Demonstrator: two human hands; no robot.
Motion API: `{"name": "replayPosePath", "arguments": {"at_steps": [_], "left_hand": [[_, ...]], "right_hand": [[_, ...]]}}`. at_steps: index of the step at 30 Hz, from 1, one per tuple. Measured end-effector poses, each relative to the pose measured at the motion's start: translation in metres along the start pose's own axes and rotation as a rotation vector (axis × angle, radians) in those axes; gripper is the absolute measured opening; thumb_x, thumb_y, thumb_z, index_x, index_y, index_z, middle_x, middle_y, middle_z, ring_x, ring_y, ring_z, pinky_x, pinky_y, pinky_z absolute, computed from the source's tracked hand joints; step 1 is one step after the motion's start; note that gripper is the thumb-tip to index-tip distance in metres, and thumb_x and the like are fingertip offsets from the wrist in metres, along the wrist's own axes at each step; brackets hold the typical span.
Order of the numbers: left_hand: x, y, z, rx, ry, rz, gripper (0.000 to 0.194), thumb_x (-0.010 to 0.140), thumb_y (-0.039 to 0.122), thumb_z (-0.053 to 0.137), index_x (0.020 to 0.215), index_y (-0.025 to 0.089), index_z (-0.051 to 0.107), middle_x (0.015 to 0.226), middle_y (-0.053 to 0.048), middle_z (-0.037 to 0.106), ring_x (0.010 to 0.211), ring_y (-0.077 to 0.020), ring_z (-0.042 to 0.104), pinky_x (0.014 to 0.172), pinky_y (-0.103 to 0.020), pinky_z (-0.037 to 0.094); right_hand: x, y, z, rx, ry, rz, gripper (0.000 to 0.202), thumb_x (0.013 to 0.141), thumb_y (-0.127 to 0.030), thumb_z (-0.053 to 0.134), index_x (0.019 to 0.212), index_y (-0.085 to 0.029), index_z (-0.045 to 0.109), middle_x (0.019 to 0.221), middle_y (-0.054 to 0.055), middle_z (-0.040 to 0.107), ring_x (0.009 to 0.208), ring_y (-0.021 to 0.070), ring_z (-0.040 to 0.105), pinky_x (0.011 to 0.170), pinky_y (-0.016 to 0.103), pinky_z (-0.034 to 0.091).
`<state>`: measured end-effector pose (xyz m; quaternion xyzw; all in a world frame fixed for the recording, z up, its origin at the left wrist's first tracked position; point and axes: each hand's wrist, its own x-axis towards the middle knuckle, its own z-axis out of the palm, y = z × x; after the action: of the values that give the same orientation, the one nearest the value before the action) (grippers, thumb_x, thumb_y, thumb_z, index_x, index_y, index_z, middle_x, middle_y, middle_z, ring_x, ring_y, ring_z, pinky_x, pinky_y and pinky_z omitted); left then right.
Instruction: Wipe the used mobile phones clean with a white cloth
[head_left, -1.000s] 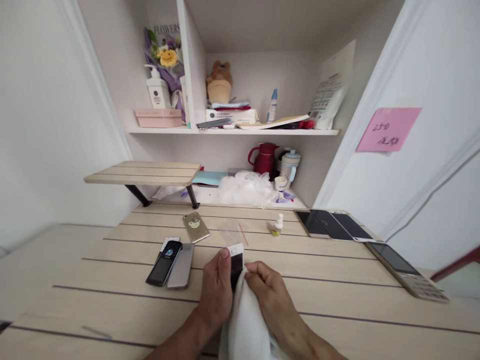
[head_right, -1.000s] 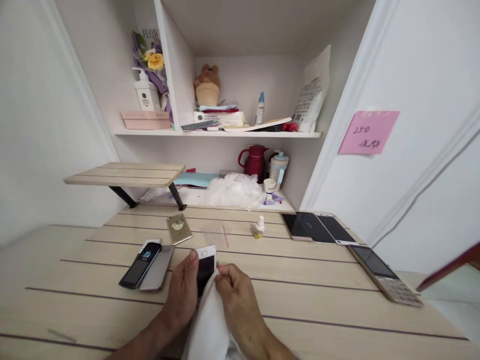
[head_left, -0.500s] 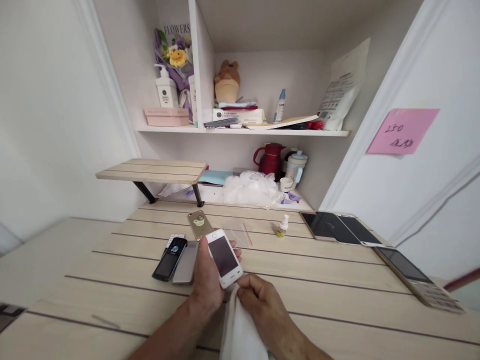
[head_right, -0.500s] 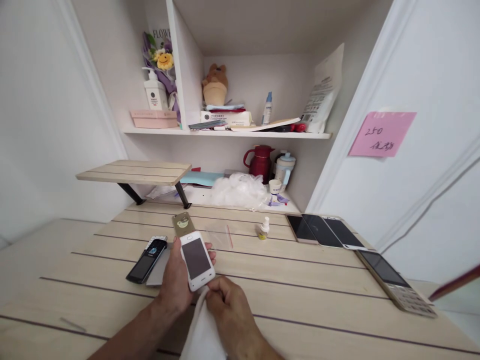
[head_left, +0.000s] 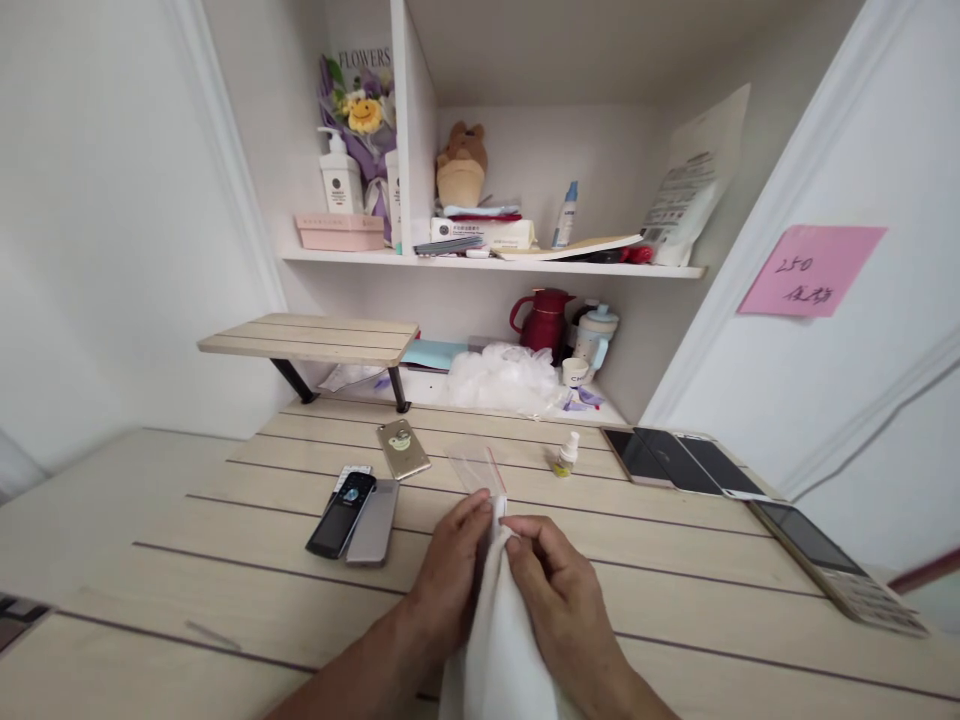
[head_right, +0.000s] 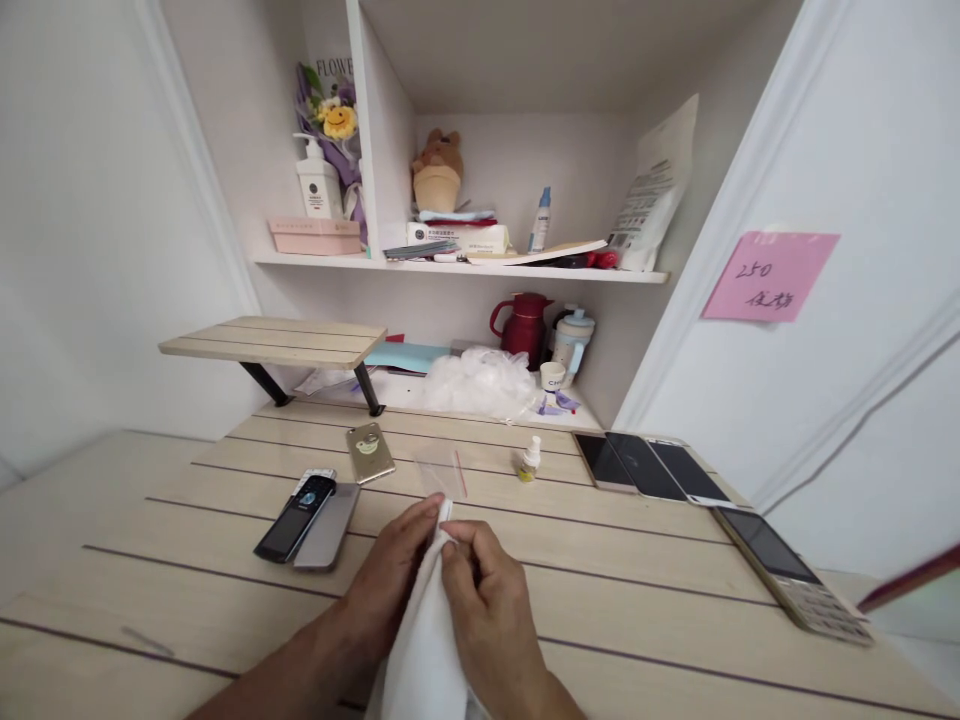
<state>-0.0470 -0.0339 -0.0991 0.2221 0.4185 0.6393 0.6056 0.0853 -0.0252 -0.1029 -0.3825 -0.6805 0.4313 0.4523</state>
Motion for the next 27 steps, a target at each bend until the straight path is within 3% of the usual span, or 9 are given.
{"name": "replayPosePath", "arguments": {"at_steps": [4,7,10,14,16,18,22,24,27], "left_hand": [[-0.001,-0.005,0.003,-0.017,-0.093,-0.054,0.022,0.077,0.035,0.074,0.089,0.017,0.07,0.083,-0.003,0.068,0.076,-0.0155,0.059,0.075,-0.026,0.045],[0.001,-0.004,0.001,-0.031,-0.099,-0.08,0.021,0.077,0.033,0.074,0.089,0.016,0.071,0.081,-0.003,0.068,0.072,-0.0133,0.057,0.071,-0.024,0.044],[0.007,0.001,-0.003,-0.051,-0.079,-0.092,0.019,0.077,0.034,0.073,0.082,0.016,0.07,0.07,-0.002,0.065,0.062,-0.013,0.054,0.063,-0.025,0.043],[0.013,0.006,-0.009,-0.054,-0.011,-0.087,0.02,0.076,0.036,0.073,0.072,0.018,0.066,0.051,0.003,0.056,0.047,-0.0121,0.047,0.052,-0.026,0.039],[0.013,0.007,-0.01,-0.052,0.013,-0.088,0.019,0.074,0.035,0.075,0.073,0.018,0.066,0.052,0.003,0.057,0.047,-0.0125,0.048,0.053,-0.025,0.04],[0.01,0.005,-0.008,-0.049,0.02,-0.102,0.02,0.072,0.034,0.077,0.076,0.018,0.067,0.058,0.002,0.061,0.053,-0.0131,0.053,0.056,-0.025,0.042],[0.004,0.003,-0.003,-0.038,0.009,-0.142,0.02,0.071,0.03,0.078,0.081,0.015,0.069,0.068,-0.002,0.066,0.06,-0.0134,0.056,0.062,-0.026,0.044],[0.003,0.003,-0.002,-0.037,0.009,-0.159,0.021,0.071,0.03,0.078,0.08,0.013,0.069,0.067,-0.002,0.065,0.059,-0.0134,0.055,0.061,-0.027,0.043],[0.006,0.005,-0.006,-0.038,0.032,-0.171,0.024,0.069,0.033,0.079,0.074,0.013,0.067,0.061,-0.001,0.063,0.055,-0.0133,0.054,0.059,-0.027,0.041]], "right_hand": [[0.013,0.006,-0.012,-0.198,0.076,-0.234,0.023,0.096,-0.032,0.05,0.108,-0.022,0.067,0.101,0.006,0.073,0.093,0.0211,0.067,0.086,0.031,0.051],[0.02,0.011,-0.018,-0.248,0.097,-0.287,0.023,0.097,-0.028,0.048,0.11,-0.022,0.067,0.103,0.007,0.072,0.095,0.0218,0.067,0.088,0.034,0.051],[0.015,0.011,-0.013,-0.242,0.021,-0.323,0.022,0.096,-0.023,0.048,0.108,-0.023,0.068,0.098,0.005,0.072,0.092,0.0196,0.068,0.085,0.031,0.052],[-0.001,0.007,-0.001,-0.277,-0.168,-0.52,0.026,0.096,-0.016,0.046,0.113,-0.022,0.065,0.084,0.004,0.067,0.074,0.0174,0.065,0.069,0.029,0.052],[-0.003,0.006,-0.002,-0.314,-0.194,-0.59,0.028,0.097,-0.014,0.045,0.116,-0.021,0.064,0.082,0.005,0.065,0.072,0.0181,0.063,0.067,0.03,0.052],[0.0,0.006,-0.008,-0.329,-0.122,-0.556,0.027,0.097,-0.016,0.045,0.116,-0.021,0.063,0.086,0.006,0.067,0.077,0.0194,0.064,0.072,0.032,0.053],[0.014,0.007,-0.02,-0.305,0.131,-0.304,0.025,0.097,-0.028,0.05,0.117,-0.021,0.063,0.105,0.009,0.071,0.095,0.0232,0.067,0.088,0.036,0.052],[0.016,0.007,-0.02,-0.27,0.087,-0.237,0.026,0.097,-0.032,0.051,0.116,-0.021,0.065,0.107,0.009,0.072,0.097,0.0232,0.067,0.089,0.035,0.052],[0.012,0.003,-0.015,-0.224,-0.124,-0.285,0.026,0.098,-0.028,0.048,0.114,-0.023,0.068,0.1,0.006,0.072,0.09,0.02,0.068,0.084,0.03,0.052]]}}
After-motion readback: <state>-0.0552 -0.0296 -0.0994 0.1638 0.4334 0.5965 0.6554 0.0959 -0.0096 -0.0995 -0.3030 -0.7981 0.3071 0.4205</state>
